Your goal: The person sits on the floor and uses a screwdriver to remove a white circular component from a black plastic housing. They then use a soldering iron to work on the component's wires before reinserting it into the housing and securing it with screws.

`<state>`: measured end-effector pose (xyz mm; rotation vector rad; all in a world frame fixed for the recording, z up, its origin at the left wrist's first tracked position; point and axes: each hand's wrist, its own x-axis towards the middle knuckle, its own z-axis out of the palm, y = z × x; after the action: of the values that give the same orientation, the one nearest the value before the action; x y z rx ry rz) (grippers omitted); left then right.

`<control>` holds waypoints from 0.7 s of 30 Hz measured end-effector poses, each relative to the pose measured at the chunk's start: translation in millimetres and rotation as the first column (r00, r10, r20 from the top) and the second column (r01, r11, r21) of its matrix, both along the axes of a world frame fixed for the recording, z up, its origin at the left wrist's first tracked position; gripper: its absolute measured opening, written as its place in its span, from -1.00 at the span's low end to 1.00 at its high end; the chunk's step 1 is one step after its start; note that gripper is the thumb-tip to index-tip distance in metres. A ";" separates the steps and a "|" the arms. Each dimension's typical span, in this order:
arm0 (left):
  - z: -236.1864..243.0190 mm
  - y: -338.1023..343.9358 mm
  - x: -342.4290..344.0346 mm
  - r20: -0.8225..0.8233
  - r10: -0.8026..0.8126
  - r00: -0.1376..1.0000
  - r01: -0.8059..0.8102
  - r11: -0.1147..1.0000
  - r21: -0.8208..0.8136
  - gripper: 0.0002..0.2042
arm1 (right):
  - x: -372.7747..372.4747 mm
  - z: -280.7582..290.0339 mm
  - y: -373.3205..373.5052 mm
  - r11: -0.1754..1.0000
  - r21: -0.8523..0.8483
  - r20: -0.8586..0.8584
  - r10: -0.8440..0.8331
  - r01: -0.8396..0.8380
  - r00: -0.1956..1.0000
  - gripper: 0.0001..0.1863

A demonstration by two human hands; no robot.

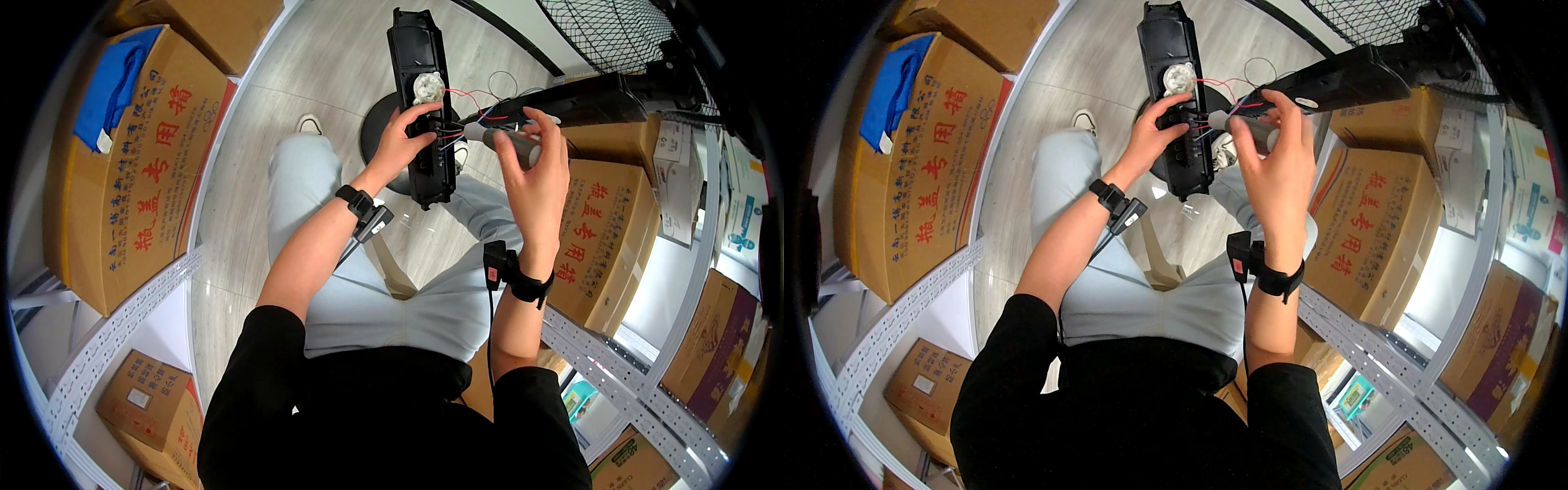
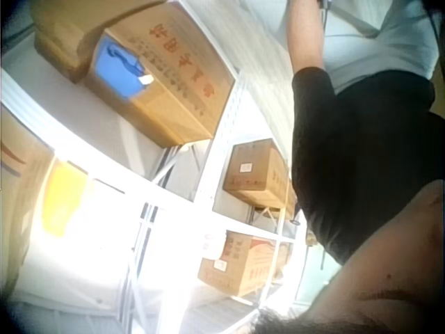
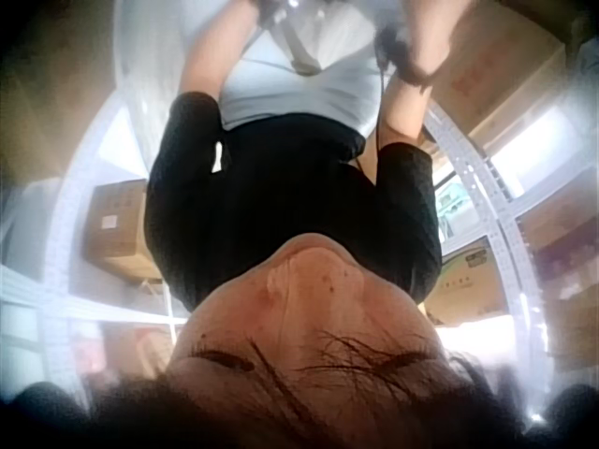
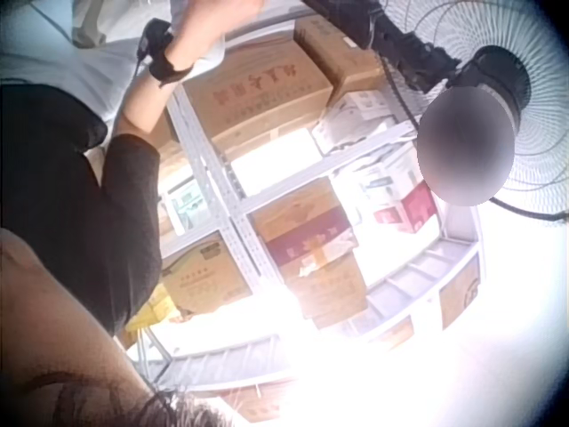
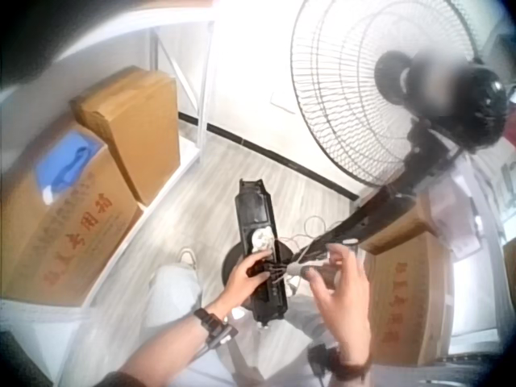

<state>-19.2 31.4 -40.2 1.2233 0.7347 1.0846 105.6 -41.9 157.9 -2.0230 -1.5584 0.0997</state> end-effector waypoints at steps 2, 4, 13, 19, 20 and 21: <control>-0.4 1.4 -0.4 -0.009 -0.003 1.000 0.004 1.000 0.014 -0.50 | 3.4 -7.2 0.6 0.987 0.119 -0.062 0.119 -0.111 0.991 -0.56; -0.3 1.5 -0.1 -0.006 -0.008 1.000 0.008 1.000 0.016 -0.50 | 4.3 -8.9 -0.6 0.983 0.114 -0.090 0.151 -0.141 0.984 -0.55; -4.6 2.4 0.4 0.026 -0.013 1.000 0.013 1.000 -0.011 -0.49 | 0.8 -1.6 4.1 1.000 0.018 -0.015 0.018 -0.017 1.000 -0.63; -1.5 1.1 -1.6 -0.004 -0.027 1.000 0.027 1.000 -0.014 -0.47 | -0.5 -2.6 1.9 0.996 -0.013 -0.031 0.082 -0.083 0.996 -0.62; -3.5 2.2 -1.3 0.002 -0.022 1.000 0.023 1.000 -0.010 -0.47 | -4.1 1.3 2.2 0.996 -0.087 -0.070 0.014 -0.020 0.997 -0.61; -5.5 2.8 -1.0 0.009 -0.018 1.000 0.018 1.000 -0.007 -0.46 | -3.5 1.7 3.4 0.992 -0.125 -0.018 -0.020 0.018 1.000 -0.61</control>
<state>-20.2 34.2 -45.7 1.2160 0.7188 1.0708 102.1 -38.5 159.7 -2.1264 -1.5553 0.2134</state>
